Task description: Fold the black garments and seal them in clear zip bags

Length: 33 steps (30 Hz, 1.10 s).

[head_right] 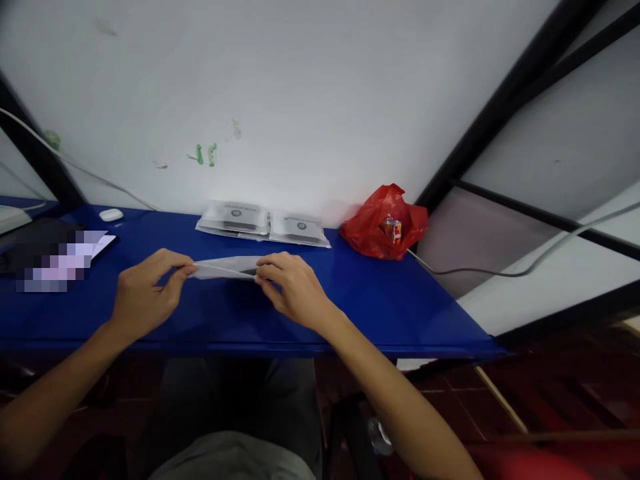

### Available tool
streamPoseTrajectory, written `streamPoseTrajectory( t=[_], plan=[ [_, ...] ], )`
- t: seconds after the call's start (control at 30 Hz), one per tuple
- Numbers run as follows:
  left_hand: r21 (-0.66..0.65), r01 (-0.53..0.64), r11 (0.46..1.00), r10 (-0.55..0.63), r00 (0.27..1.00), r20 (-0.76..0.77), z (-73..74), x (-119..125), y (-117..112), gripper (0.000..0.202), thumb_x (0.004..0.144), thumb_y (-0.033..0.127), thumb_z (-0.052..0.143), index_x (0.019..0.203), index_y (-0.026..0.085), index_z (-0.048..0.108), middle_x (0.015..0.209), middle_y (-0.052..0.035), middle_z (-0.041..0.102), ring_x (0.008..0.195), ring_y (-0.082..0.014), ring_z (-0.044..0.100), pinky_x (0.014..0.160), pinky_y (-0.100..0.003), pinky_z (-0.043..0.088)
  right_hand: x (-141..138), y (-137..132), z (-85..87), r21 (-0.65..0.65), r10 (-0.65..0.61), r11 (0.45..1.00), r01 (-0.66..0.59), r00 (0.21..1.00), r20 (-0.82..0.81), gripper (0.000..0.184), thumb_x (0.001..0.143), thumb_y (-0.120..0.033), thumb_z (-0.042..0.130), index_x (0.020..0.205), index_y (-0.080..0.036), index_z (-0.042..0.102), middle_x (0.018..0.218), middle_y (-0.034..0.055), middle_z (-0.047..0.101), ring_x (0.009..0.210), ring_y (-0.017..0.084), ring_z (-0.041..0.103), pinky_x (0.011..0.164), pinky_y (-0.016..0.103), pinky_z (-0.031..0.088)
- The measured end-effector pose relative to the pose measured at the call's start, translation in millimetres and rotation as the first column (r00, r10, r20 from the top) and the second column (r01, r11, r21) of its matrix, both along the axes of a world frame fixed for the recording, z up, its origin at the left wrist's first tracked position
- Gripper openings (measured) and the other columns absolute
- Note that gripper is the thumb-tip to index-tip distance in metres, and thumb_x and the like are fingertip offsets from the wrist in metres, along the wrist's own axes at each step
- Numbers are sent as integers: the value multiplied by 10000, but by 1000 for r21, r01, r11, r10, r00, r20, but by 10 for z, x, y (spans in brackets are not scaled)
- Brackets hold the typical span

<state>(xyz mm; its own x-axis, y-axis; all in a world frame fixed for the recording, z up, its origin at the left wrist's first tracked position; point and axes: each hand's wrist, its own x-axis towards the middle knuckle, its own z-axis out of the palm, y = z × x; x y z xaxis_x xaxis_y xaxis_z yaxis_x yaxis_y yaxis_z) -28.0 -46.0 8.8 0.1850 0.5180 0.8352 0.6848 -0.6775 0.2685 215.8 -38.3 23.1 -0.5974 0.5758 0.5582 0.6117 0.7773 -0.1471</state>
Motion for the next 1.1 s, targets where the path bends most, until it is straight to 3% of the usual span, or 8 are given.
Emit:
streamPoseTrajectory(
  t=[0.1, 0.23, 0.4, 0.6, 0.83, 1.0, 1.1],
  plan=[
    [-66, -25, 997, 26, 1000, 7, -47, -105, 48, 159, 912, 238, 478, 816, 206, 601, 731, 21, 646, 677, -122, 599, 644, -248, 477, 74, 8, 1, 51, -56, 997, 53, 997, 57, 173, 900, -201, 485, 911, -194, 658, 1041, 72, 670, 938, 197, 592, 802, 353, 456],
    [-143, 90, 986, -105, 989, -102, -52, -102, 62, 139, 924, 236, 473, 896, 200, 604, 815, 6, 659, 748, -127, 601, 725, -261, 480, 44, -43, 68, 82, -91, 993, 83, 991, 99, 170, 885, -190, 488, 871, -189, 657, 1059, 77, 667, 935, 207, 590, 808, 368, 450],
    [-115, 197, 974, -221, 940, -260, -34, 29, 61, 175, 939, 200, 453, 908, 177, 624, 845, -19, 674, 775, -138, 600, 742, -274, 481, -76, -100, 113, 75, -93, 994, 84, 989, 117, 135, 858, -168, 521, 863, -178, 655, 1046, 85, 675, 942, 220, 597, 804, 370, 453],
    [-27, 184, 983, -184, 943, -276, -77, 124, 89, 193, 933, 161, 447, 876, 172, 631, 807, -16, 680, 728, -132, 604, 691, -266, 482, -115, -36, 37, 66, -27, 998, 19, 991, 128, 151, 882, -170, 504, 902, -184, 652, 1041, 82, 671, 915, 193, 595, 788, 348, 446],
    [46, 75, 996, -54, 936, -347, -164, 11, 208, 240, 900, 121, 440, 825, 191, 656, 773, -6, 704, 706, -150, 613, 656, -287, 471, 51, 56, -72, 86, -72, 994, 61, 988, 136, 141, 875, -163, 512, 865, -182, 651, 1067, 85, 676, 967, 216, 589, 810, 372, 450],
    [-104, 6, 995, -39, 947, -320, -245, -90, 377, 267, 931, 244, 420, 834, 220, 667, 853, -14, 722, 804, -171, 633, 746, -316, 488, 208, 188, -189, 76, -211, 977, 201, 966, 147, 166, 854, -145, 510, 845, -189, 670, 1061, 103, 681, 968, 253, 602, 803, 428, 470],
    [-313, -4, 950, -82, 962, -262, -293, -158, 423, 289, 930, 392, 433, 1040, 229, 645, 1056, -29, 695, 991, -190, 611, 882, -345, 478, 298, 239, -320, -18, -253, 967, 255, 964, 76, 154, 876, -236, 538, 917, -199, 682, 1130, 103, 666, 1033, 252, 604, 862, 452, 483]
  ],
)
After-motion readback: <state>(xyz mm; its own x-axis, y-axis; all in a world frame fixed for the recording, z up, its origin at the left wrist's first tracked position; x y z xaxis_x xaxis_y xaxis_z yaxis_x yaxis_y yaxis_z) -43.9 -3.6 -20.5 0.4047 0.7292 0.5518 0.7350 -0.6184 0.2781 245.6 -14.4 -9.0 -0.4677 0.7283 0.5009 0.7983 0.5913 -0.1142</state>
